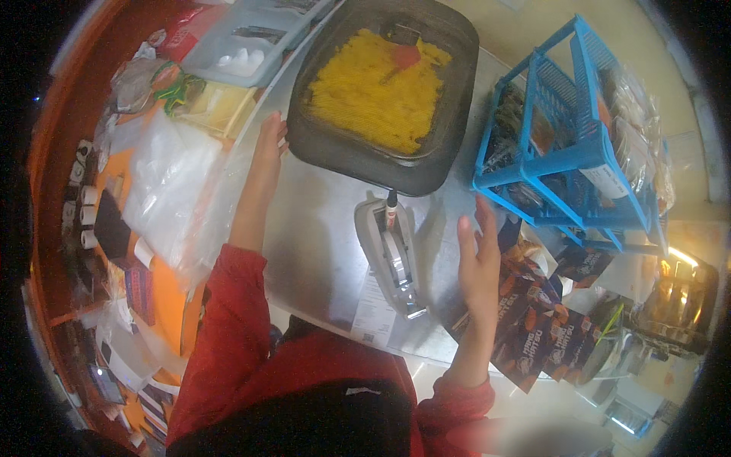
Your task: The person assembles food orders by opening paper bags, placing bread rolls inside, and adding scoops of scrambled eggs using a red spatula. The person repeatedly handles multiple bags and adds ingredients one at a time.
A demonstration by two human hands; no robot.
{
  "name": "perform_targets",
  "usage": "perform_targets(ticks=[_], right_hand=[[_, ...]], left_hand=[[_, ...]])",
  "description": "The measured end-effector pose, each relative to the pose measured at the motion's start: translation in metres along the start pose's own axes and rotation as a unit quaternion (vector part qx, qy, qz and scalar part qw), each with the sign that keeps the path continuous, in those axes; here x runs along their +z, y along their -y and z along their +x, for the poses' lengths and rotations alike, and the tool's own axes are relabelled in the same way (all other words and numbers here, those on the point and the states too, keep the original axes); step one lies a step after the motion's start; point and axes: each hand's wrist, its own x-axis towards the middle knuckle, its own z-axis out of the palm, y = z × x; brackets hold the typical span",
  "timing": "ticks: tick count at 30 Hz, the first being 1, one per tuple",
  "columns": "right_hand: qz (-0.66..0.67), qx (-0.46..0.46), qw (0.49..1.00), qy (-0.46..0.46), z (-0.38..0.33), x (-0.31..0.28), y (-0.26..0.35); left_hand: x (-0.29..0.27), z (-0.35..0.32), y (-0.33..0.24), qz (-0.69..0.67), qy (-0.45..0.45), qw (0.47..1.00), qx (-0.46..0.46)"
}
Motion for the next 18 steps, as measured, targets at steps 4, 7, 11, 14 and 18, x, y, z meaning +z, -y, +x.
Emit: perform_targets(ticks=[4, 7, 11, 14, 18], right_hand=[[-0.080, 0.059, 0.995, 0.013, -0.042, -0.007, -0.011], [-0.017, 0.129, 0.991, 0.013, -0.044, -0.002, -0.031], [0.170, 0.142, 0.975, -0.039, 0.042, 0.033, -0.069], [0.275, 0.170, 0.944, -0.060, 0.104, 0.057, -0.086], [0.312, 0.256, 0.912, -0.072, 0.131, 0.073, -0.091]], left_hand=[[0.012, 0.035, 0.016, -0.002, -0.034, 0.997, -0.064], [0.013, 0.047, 0.021, -0.082, -0.069, 0.992, -0.072], [0.010, 0.068, 0.021, -0.045, -0.066, 0.994, -0.075], [-0.002, 0.083, 0.034, -0.008, -0.060, 0.994, -0.094], [-0.005, 0.099, 0.056, 0.008, -0.067, 0.991, -0.116]])
